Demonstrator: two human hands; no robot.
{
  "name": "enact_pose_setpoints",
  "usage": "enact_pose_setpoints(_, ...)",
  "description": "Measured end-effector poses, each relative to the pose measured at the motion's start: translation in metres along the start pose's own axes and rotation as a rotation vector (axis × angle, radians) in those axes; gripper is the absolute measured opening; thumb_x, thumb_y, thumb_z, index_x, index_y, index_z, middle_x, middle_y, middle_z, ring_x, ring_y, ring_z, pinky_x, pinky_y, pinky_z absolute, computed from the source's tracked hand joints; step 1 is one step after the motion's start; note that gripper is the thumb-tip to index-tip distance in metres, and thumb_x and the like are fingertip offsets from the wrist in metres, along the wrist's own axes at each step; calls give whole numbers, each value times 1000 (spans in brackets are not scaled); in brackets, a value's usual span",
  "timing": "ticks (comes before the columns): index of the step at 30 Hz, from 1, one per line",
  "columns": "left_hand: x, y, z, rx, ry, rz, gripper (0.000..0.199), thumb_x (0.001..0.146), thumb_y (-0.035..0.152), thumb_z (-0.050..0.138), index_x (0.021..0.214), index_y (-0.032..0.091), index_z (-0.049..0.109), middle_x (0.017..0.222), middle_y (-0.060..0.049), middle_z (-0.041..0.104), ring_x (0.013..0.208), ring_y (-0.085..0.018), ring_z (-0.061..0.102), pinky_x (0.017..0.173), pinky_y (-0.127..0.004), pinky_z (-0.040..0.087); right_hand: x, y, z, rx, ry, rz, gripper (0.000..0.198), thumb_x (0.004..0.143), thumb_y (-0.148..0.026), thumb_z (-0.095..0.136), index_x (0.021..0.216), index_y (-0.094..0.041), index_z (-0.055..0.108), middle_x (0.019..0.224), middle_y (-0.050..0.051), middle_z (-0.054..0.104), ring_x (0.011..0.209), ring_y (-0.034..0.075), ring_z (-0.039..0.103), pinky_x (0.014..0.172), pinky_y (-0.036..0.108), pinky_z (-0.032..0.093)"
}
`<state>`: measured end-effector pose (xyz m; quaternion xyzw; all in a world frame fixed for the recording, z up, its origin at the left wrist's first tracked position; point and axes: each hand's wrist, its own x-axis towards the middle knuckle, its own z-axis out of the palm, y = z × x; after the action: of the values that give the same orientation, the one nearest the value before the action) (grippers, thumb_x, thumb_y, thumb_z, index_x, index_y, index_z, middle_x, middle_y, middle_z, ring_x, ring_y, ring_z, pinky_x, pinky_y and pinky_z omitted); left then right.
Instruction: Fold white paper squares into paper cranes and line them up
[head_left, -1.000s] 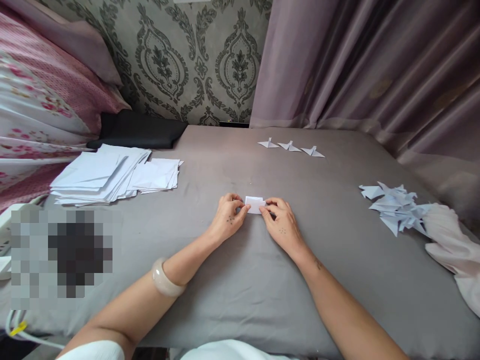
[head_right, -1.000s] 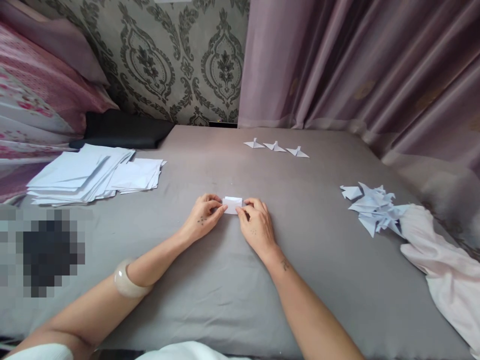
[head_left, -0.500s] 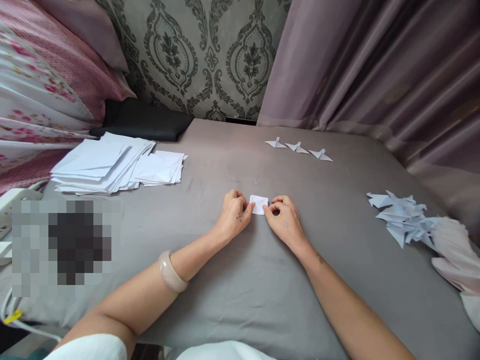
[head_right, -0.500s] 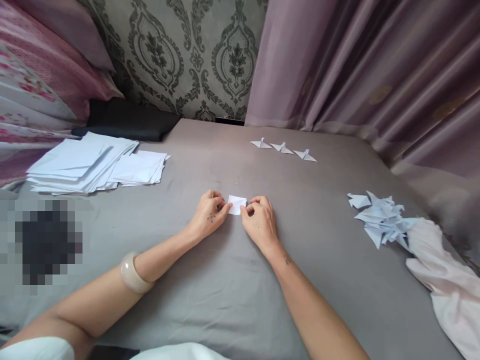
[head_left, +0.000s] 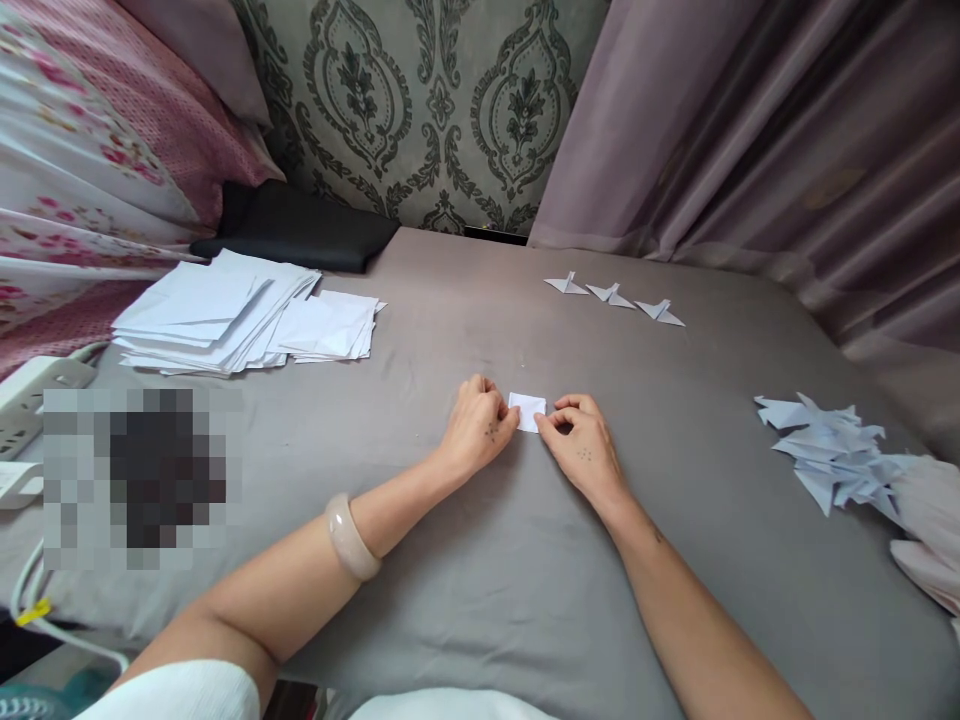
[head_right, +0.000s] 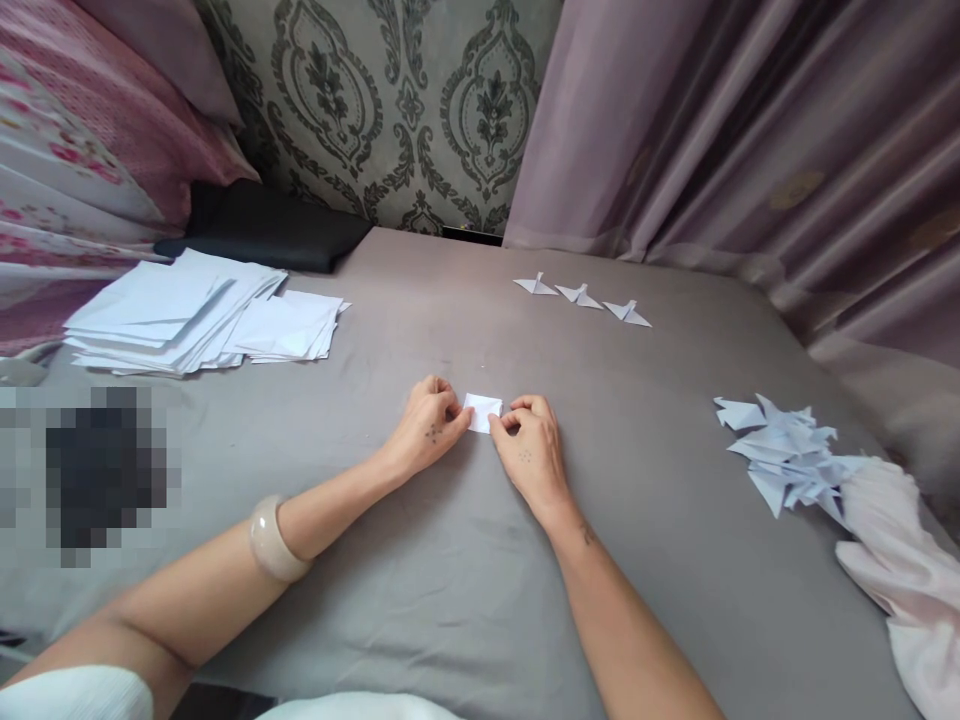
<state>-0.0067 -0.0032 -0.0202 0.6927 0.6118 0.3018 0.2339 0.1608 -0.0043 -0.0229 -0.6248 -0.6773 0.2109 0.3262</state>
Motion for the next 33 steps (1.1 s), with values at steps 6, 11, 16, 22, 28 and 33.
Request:
enact_pose_setpoints(6, 0, -3, 1, 17, 3, 35, 22, 82, 25, 59, 63, 16, 56, 88, -7, 52, 88, -20, 50, 79, -36, 45, 1, 0, 0, 8, -19, 9, 24, 77, -37, 62, 60, -20, 62, 98, 8, 58, 90, 21, 59, 87, 39, 46)
enact_pose_setpoints(11, -1, -6, 3, 45, 2, 54, 22, 84, 27, 58, 65, 16, 55, 90, -7, 52, 88, -20, 50, 78, -35, 45, 0, 1, 0, -28, -9, -19, 25, 78, -38, 61, 61, -20, 61, 98, 8, 58, 89, 22, 58, 86, 40, 46)
enact_pose_setpoints(16, -4, -6, 0, 77, -8, 79, 19, 86, 29, 56, 73, 16, 54, 94, -8, 51, 89, -21, 49, 79, -35, 45, -2, 3, 1, -66, -2, -57, 24, 80, -37, 59, 62, -21, 58, 98, 8, 58, 89, 22, 58, 86, 40, 46)
enact_pose_setpoints(22, -5, -2, -12, 172, -88, 210, 14, 93, 23, 41, 99, 17, 52, 105, -10, 52, 92, -22, 46, 83, -37, 43, -5, 1, -1, -110, 10, -148, 11, 84, -32, 56, 86, -21, 58, 95, 8, 58, 87, 22, 56, 81, 39, 47)
enact_pose_setpoints(28, -6, 1, -19, 394, -230, 497, 27, 96, 18, 32, 101, 16, 58, 102, -10, 61, 100, -24, 48, 86, -37, 41, -9, -13, -4, -181, -117, -393, 31, 92, -14, 39, 110, -23, 62, 112, 8, 62, 103, 22, 53, 91, 37, 46)
enact_pose_setpoints(33, -17, 4, -31, 445, -318, 515, 29, 90, 11, 40, 110, 16, 60, 114, -13, 63, 108, -26, 54, 87, -39, 43, -14, -12, -9, -230, -201, -490, 40, 92, -9, 37, 115, -26, 65, 117, 6, 65, 107, 21, 57, 89, 36, 48)
